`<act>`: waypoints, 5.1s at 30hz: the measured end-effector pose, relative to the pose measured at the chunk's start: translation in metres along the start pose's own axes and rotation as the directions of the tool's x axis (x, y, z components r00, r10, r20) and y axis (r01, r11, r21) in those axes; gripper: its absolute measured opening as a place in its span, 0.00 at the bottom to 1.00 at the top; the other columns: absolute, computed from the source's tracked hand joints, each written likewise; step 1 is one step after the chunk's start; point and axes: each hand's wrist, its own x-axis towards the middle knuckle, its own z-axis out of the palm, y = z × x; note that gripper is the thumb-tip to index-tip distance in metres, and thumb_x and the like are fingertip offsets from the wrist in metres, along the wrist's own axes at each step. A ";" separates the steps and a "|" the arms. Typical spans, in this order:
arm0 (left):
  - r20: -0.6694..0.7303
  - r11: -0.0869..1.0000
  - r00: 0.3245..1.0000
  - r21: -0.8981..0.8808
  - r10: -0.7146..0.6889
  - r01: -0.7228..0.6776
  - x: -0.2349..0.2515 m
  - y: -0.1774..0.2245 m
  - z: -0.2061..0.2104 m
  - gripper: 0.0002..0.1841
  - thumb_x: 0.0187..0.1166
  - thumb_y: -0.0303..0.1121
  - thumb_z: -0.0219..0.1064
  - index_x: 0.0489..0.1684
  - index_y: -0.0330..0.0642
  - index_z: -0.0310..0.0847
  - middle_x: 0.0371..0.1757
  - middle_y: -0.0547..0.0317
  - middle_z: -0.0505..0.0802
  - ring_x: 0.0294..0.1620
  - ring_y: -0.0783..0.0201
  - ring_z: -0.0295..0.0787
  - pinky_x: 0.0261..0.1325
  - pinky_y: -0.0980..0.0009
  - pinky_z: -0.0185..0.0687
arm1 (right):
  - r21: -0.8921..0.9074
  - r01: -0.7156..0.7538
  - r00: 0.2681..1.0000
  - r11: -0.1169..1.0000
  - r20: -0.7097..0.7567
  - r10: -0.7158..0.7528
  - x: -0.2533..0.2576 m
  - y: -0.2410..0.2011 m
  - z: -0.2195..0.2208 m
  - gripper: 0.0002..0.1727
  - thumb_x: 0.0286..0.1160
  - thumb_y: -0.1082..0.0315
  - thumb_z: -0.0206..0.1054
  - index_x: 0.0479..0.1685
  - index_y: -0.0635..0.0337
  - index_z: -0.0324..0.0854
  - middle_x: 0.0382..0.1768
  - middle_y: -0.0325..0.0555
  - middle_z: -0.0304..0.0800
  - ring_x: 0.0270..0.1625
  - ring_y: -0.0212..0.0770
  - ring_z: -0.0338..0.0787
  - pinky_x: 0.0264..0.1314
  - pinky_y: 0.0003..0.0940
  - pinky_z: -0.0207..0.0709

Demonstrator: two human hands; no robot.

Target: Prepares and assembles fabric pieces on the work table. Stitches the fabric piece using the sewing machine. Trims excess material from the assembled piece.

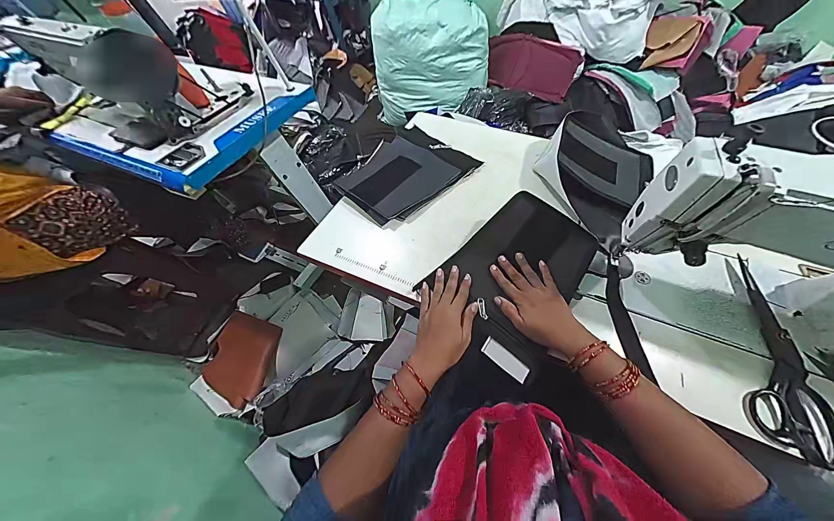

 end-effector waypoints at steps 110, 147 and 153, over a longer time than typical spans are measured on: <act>0.298 0.367 0.940 -0.866 -0.166 0.339 -0.082 0.053 0.024 0.07 0.82 0.27 0.63 0.38 0.33 0.85 0.31 0.65 0.89 0.33 0.80 0.85 0.44 0.81 0.82 | 0.787 -0.407 0.882 0.463 0.471 -0.026 -0.209 -0.003 -0.010 0.34 0.75 0.40 0.67 0.68 0.61 0.77 0.51 0.30 0.89 0.52 0.13 0.85 0.59 0.15 0.79; 0.181 0.331 0.964 -0.913 -0.194 0.238 -0.082 0.053 0.033 0.07 0.80 0.27 0.64 0.37 0.33 0.85 0.32 0.67 0.89 0.32 0.82 0.84 0.40 0.82 0.81 | 0.809 -0.304 0.914 0.503 0.397 -0.086 -0.200 -0.012 -0.020 0.33 0.81 0.38 0.58 0.62 0.61 0.81 0.48 0.30 0.90 0.52 0.11 0.83 0.60 0.14 0.77; 0.160 0.291 0.939 -0.923 -0.305 0.252 -0.068 0.039 0.026 0.09 0.82 0.28 0.61 0.36 0.33 0.84 0.28 0.66 0.88 0.30 0.76 0.86 0.41 0.76 0.85 | 0.793 -0.374 0.888 0.480 0.456 -0.062 -0.199 -0.012 -0.023 0.31 0.83 0.39 0.57 0.60 0.60 0.82 0.46 0.29 0.90 0.49 0.12 0.84 0.57 0.15 0.78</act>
